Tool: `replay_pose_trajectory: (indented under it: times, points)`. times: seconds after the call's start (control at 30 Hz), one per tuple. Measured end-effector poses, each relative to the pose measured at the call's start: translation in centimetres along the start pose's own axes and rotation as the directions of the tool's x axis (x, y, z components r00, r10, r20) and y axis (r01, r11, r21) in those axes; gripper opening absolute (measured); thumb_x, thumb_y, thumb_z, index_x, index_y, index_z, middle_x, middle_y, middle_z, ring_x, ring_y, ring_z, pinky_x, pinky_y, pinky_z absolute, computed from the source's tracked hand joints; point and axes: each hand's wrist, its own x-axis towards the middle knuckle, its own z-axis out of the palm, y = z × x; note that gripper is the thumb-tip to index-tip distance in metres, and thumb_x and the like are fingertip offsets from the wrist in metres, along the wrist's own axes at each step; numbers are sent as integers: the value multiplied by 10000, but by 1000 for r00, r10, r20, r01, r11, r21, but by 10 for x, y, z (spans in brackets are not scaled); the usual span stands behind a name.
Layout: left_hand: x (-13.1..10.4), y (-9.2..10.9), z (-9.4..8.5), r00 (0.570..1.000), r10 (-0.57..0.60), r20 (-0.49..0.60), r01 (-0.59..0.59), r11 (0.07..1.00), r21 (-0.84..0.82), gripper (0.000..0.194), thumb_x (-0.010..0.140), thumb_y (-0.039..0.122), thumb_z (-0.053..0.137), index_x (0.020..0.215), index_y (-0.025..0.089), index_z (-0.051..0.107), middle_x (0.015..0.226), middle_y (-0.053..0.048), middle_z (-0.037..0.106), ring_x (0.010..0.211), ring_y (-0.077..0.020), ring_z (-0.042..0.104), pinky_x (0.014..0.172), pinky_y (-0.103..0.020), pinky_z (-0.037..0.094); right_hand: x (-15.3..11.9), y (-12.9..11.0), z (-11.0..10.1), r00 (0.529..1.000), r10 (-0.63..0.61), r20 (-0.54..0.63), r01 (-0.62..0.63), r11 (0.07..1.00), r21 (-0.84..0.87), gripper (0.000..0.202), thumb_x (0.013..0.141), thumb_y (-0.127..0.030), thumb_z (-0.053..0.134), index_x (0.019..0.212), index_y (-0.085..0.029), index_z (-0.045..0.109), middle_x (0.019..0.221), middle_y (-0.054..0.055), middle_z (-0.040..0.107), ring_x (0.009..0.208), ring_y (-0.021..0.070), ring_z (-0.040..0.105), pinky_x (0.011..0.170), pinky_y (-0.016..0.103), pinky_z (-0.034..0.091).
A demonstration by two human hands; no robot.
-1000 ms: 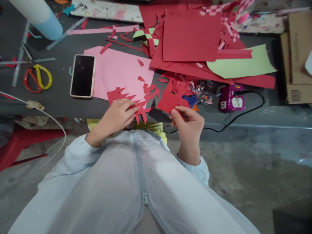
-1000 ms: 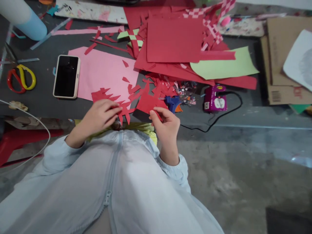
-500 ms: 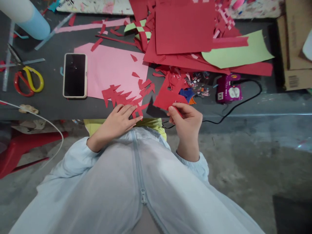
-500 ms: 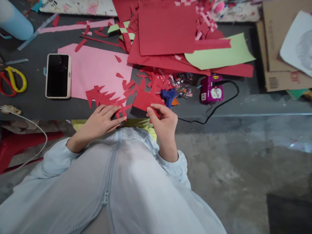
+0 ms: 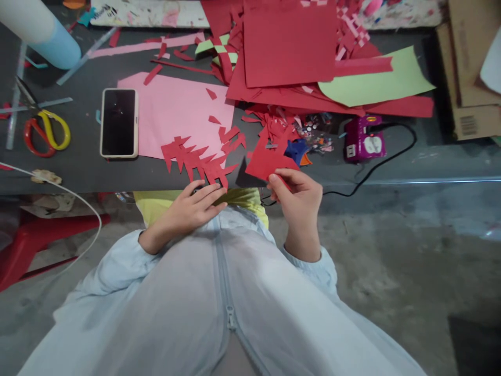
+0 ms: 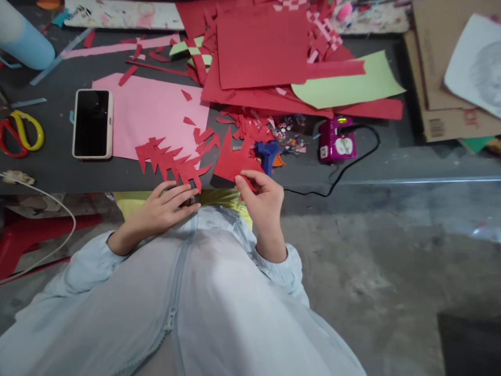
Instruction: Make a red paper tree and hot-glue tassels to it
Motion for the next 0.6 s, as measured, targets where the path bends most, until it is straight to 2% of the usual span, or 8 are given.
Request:
replay_pose_trajectory:
  times: [0.1, 0.3, 0.4, 0.6]
  points:
    - [-2, -5, -3, 997, -50, -65, 49, 999, -14, 207, 957, 146, 549, 1085, 233, 688, 1180, -49, 738, 1124, -181, 648, 1041, -394, 459, 1, 1, -1, 1000, 8, 8, -8, 1000, 4, 245, 693, -391, 781, 815, -193, 703, 619, -7, 672, 459, 119, 596, 377, 232, 469]
    - [-12, -25, -6, 971, -236, -42, 237, 971, 41, 220, 928, 201, 553, 1096, 203, 695, 1091, -99, 727, 1094, -245, 626, 941, -429, 476, 3, 3, 4, 998, 27, 51, -27, 1000, 5, 275, 694, -417, 778, 826, -185, 714, 637, 9, 689, 488, 133, 622, 401, 243, 488]
    - [-10, -25, -1, 972, -235, -26, 235, 971, 29, 188, 937, 244, 563, 1051, 193, 703, 1040, -105, 725, 1044, -246, 625, 901, -424, 477, 4, 5, 9, 994, 50, 98, -50, 999, -4, 319, 702, -456, 764, 851, -177, 726, 635, 11, 694, 469, 121, 606, 416, 246, 495]
    - [5, -15, 14, 984, -167, -67, 172, 982, 82, 180, 958, 173, 520, 892, 199, 686, 893, -62, 715, 882, -190, 613, 819, -355, 477, 6, 10, 13, 980, 109, 166, -107, 994, -21, 378, 703, -477, 745, 906, -158, 751, 644, 36, 718, 457, 133, 612, 462, 281, 530]
